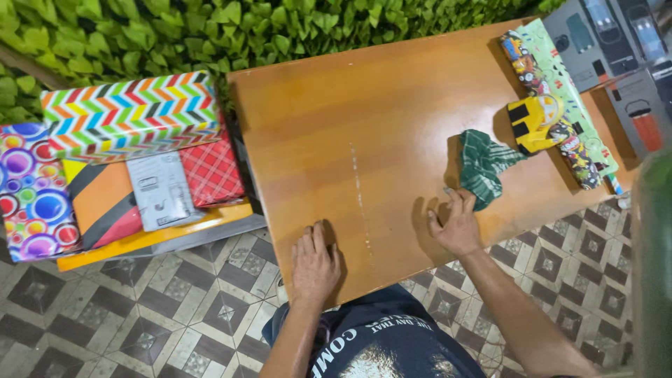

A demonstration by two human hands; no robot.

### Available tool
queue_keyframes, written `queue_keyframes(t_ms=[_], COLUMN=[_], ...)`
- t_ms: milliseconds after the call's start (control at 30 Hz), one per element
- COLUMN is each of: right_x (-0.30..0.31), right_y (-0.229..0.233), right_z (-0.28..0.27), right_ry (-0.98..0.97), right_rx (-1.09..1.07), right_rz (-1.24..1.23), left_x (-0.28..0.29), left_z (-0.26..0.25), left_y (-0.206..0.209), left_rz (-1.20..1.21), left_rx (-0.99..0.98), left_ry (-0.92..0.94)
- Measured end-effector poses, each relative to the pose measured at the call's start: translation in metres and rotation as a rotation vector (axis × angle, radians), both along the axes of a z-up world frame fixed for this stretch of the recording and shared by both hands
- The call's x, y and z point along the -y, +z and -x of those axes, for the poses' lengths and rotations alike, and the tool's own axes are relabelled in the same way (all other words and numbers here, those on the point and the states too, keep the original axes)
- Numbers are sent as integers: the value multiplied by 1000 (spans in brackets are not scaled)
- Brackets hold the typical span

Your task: The person wraps a rectangular box with colorful chevron-patterned wrapping paper, folding the ends and securing them with tape. After finishing, they wipe the wrapped gift with a cloth and place it on a nearby bench with other wrapped gifts.

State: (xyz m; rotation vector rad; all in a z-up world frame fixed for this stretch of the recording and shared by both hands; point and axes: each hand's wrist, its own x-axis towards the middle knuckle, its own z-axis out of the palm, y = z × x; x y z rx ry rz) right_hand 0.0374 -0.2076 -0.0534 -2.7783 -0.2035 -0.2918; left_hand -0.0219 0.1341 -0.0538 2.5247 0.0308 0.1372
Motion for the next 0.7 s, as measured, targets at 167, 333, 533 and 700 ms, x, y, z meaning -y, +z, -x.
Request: queue_keyframes(t_ms=[167,333,533,700], right_x=[4,17,26,29], right_y=[7,7,13,15], right_z=[-5,-10,-11,-8], right_ry=[-15,53,146,138], right_rx=[-78,-84,-63,-102], right_rz=[29,-38,-94,-143], left_x=[40,50,56,60], left_z=[10,13,10,10], left_y=[-10,-13,-16,-14], left_rz=[-103,-165,-232,-260], left_rx=[-192,-138,-117,-116], left_ry=[75,131,161,157])
